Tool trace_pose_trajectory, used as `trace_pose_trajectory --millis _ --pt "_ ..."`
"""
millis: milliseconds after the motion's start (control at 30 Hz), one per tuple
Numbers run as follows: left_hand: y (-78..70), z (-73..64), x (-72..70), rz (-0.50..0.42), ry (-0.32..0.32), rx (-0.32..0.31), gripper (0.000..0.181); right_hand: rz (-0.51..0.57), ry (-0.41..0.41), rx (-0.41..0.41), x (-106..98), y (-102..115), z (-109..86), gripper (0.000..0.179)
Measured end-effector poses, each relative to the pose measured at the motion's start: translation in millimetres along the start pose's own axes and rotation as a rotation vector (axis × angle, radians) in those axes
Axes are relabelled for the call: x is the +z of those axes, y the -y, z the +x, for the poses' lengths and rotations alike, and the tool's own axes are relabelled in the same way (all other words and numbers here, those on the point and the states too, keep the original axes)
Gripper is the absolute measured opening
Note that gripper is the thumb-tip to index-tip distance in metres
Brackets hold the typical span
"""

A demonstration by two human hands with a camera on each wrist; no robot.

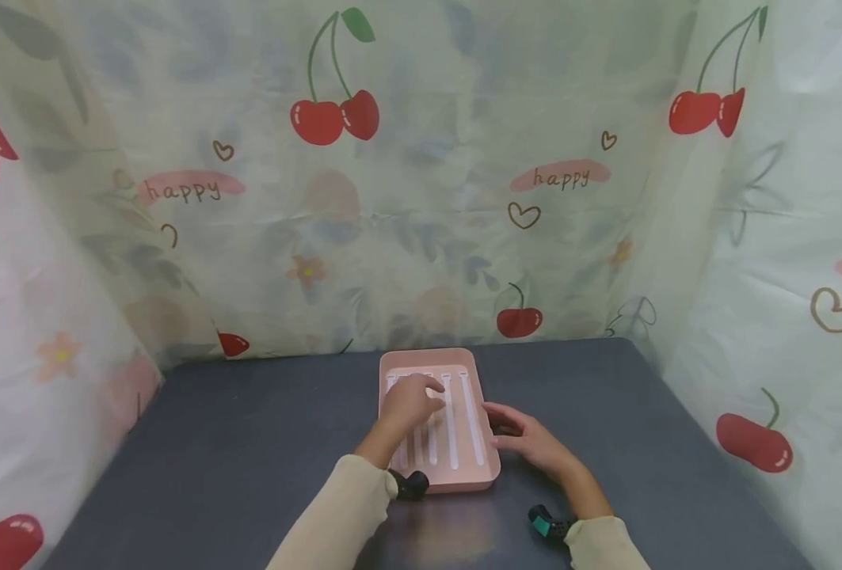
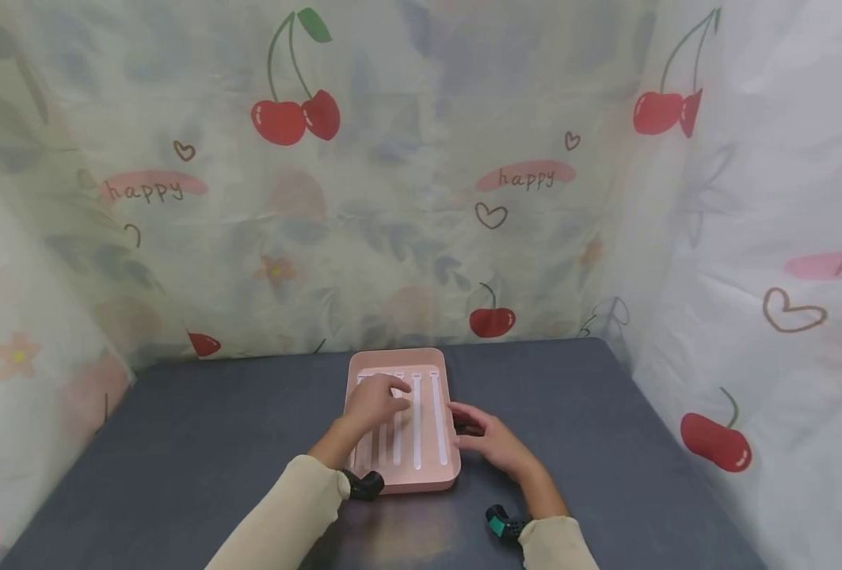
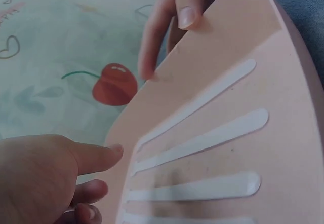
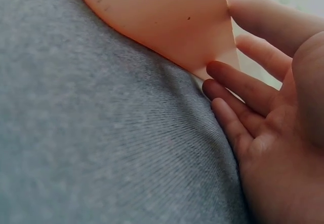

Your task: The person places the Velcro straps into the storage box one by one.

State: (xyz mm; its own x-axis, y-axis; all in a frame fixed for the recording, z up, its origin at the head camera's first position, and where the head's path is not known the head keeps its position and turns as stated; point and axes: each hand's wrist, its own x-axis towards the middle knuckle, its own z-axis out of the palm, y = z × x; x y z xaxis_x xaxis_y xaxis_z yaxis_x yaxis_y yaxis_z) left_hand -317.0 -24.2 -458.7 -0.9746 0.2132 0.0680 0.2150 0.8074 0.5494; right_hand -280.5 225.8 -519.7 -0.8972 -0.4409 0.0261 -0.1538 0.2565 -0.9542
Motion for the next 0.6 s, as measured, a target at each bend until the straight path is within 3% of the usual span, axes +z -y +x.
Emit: trace_pose_trajectory --millis 167,367,533,600 --pt "15.9 -4.3 -16.1 -0.045 -0.023 0.042 0.022 -0.004 -0.029 -0.018 1.1 0.0 0.5 0.056" --pt "33.2 -20.2 -34.1 -0.075 -0.047 0.077 0.024 0.011 -0.132 0.014 -1.5 -3.3 -4.9 0.049" --pt "51.2 -35.5 -44.5 -0.095 -0.150 0.077 0.021 0.005 -0.154 0.016 -9.6 -4.5 -15.1 0.048" --pt "60.2 -40.6 -46.4 -0.099 -0.195 0.092 0.020 -0.048 -0.187 0.012 -15.4 -4.1 -21.0 0.045"
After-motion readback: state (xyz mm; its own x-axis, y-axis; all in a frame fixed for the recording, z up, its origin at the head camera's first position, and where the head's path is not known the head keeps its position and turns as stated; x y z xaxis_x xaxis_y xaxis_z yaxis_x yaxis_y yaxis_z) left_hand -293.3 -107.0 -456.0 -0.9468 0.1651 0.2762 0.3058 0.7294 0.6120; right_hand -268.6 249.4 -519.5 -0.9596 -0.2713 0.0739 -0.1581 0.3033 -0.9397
